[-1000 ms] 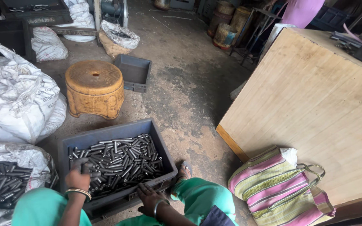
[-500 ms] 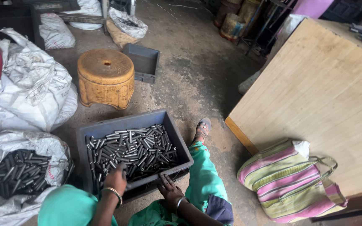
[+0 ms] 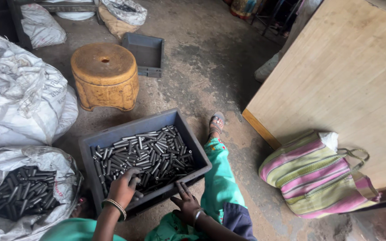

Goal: The person sits on the floor and repeatedly grabs handfuls of small black cylindrical metal parts from a plastic tray and drops them into a nearby sack, occasionally picking pieces back out of the tray. The transfer continues across the whole episode.

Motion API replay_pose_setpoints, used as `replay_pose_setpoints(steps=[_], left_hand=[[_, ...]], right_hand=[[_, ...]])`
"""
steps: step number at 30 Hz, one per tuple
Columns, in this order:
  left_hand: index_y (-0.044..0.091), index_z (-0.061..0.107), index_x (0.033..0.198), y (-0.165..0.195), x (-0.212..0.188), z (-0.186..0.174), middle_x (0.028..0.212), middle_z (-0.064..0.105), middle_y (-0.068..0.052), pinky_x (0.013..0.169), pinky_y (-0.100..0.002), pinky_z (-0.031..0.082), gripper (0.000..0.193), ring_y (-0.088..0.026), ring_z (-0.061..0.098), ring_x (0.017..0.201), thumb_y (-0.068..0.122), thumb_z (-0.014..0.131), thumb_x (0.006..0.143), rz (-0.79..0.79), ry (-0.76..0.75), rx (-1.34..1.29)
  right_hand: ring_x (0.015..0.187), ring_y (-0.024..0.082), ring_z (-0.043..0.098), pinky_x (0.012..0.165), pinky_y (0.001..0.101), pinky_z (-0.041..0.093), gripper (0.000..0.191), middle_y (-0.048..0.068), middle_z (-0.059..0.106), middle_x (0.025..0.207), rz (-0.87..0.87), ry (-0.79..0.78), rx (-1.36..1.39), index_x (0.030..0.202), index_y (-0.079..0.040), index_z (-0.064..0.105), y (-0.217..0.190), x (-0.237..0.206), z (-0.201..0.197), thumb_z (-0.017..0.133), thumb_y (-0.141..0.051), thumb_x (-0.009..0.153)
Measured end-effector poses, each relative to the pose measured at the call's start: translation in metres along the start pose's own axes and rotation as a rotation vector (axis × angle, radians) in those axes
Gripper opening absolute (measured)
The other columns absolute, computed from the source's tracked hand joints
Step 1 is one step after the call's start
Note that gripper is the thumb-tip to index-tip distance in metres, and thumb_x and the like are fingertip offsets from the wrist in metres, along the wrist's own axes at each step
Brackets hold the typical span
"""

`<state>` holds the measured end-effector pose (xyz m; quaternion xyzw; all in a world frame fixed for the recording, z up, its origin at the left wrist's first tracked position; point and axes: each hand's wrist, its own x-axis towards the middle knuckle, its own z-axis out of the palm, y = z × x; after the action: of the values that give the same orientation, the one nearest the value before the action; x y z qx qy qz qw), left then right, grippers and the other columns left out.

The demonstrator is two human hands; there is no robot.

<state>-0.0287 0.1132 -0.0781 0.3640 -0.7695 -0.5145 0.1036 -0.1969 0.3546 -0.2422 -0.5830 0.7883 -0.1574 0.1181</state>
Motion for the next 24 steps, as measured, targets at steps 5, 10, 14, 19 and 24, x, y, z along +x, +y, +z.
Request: replay_pose_setpoints(steps=[5,10,14,19,24], left_hand=[[0.014,0.065,0.12,0.006,0.042,-0.025,0.093,0.079,-0.012,0.054,-0.04,0.062,0.023,-0.023,0.077,0.058,0.012,0.061,0.098,-0.127,-0.088,0.051],[0.015,0.069,0.114,0.014,0.09,-0.02,0.095,0.078,-0.018,0.076,-0.044,0.061,0.021,-0.033,0.075,0.08,0.016,0.066,0.093,0.213,0.141,0.322],[0.013,0.067,0.123,0.018,0.101,-0.003,0.102,0.074,-0.021,0.086,-0.047,0.058,0.034,-0.038,0.072,0.096,0.005,0.06,0.091,0.242,0.133,0.259],[0.005,0.057,0.132,0.027,0.098,-0.007,0.111,0.07,-0.023,0.089,-0.048,0.056,0.04,-0.039,0.069,0.104,0.0,0.056,0.092,0.114,0.124,0.334],[0.004,0.059,0.126,0.033,0.092,-0.002,0.115,0.069,-0.02,0.092,-0.045,0.056,0.035,-0.037,0.068,0.109,0.0,0.057,0.091,0.186,0.129,0.273]], right_hand=[[0.152,0.037,0.043,0.124,0.0517,0.036,0.053,0.011,0.049,0.161,0.068,0.055,0.109,0.143,-0.018,0.066,0.014,0.041,-0.02,0.073,-0.038,0.095],[0.151,0.049,0.02,0.124,0.0512,0.026,0.098,0.018,0.018,0.169,0.366,-0.239,0.052,0.161,-0.018,0.024,0.006,0.114,-0.068,0.074,-0.057,0.086],[0.156,0.05,0.004,0.127,0.055,0.017,0.125,0.028,-0.001,0.169,0.372,-0.538,-0.174,0.165,-0.019,-0.006,-0.016,0.15,-0.064,0.076,-0.064,0.083],[0.157,0.046,-0.013,0.121,0.0694,0.009,0.117,0.025,-0.011,0.171,0.242,-0.827,-0.267,0.166,-0.019,-0.008,-0.04,0.181,-0.036,0.068,-0.063,0.09],[0.153,0.046,0.014,0.115,0.0735,0.016,0.081,0.01,0.022,0.17,0.181,-0.659,-0.373,0.161,-0.026,0.032,-0.052,0.195,-0.027,0.055,-0.061,0.092]])
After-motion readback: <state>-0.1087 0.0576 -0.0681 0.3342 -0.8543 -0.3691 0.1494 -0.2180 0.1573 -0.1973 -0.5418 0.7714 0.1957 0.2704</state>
